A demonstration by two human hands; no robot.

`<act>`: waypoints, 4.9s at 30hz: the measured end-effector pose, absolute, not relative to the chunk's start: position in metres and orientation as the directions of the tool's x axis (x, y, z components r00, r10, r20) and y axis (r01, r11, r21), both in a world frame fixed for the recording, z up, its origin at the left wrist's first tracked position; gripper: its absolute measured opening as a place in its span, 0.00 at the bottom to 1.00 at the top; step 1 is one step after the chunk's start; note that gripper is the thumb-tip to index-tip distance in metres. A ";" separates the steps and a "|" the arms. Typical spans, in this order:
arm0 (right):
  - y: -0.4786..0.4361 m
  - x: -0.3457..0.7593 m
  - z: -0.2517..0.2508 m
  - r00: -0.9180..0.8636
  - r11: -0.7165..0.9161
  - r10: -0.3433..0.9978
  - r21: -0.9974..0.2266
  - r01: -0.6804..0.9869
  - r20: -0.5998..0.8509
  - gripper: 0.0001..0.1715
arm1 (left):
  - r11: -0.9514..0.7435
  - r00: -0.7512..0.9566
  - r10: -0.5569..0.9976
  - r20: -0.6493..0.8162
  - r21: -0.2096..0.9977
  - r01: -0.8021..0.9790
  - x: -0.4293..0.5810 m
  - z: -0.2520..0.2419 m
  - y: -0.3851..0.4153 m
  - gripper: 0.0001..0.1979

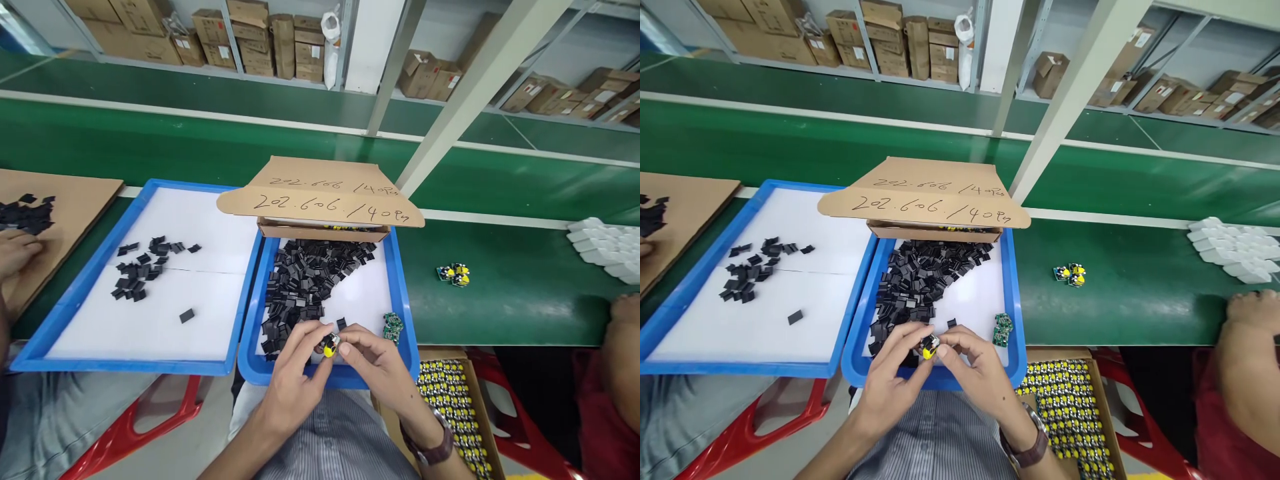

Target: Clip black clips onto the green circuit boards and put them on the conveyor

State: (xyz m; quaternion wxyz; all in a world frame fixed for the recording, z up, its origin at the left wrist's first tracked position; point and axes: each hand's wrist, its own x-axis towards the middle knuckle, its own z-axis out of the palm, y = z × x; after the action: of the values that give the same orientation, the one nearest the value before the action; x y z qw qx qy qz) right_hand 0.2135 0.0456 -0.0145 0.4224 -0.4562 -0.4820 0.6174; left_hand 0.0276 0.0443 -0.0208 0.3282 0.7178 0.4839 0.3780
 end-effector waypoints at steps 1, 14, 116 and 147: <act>0.045 0.213 -0.015 -0.222 -0.180 0.963 -0.978 -0.102 -0.154 0.09 | -0.355 0.260 0.929 0.262 0.827 0.436 0.028 -0.022 0.044 0.24; 0.053 0.303 -0.038 0.428 -0.164 0.903 -0.949 0.269 -0.035 0.20 | -0.356 0.373 0.910 0.181 0.802 0.480 0.051 -0.018 0.060 0.32; 0.033 0.194 -0.010 0.059 0.077 0.995 -0.996 0.039 0.079 0.12 | 0.264 0.331 0.920 -0.208 0.955 -0.132 0.014 -0.016 0.043 0.18; 0.041 0.209 -0.022 -0.148 -0.290 0.955 -0.914 -0.283 -0.257 0.03 | -0.235 0.324 0.932 0.162 0.951 0.202 0.020 -0.021 0.040 0.26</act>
State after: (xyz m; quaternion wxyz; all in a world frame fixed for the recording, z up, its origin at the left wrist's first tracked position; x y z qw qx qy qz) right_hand 0.2094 0.0414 -0.0219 0.4679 -0.4553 -0.3691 0.6615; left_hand 0.0199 0.0396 -0.0210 0.4539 0.6751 0.4199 0.4023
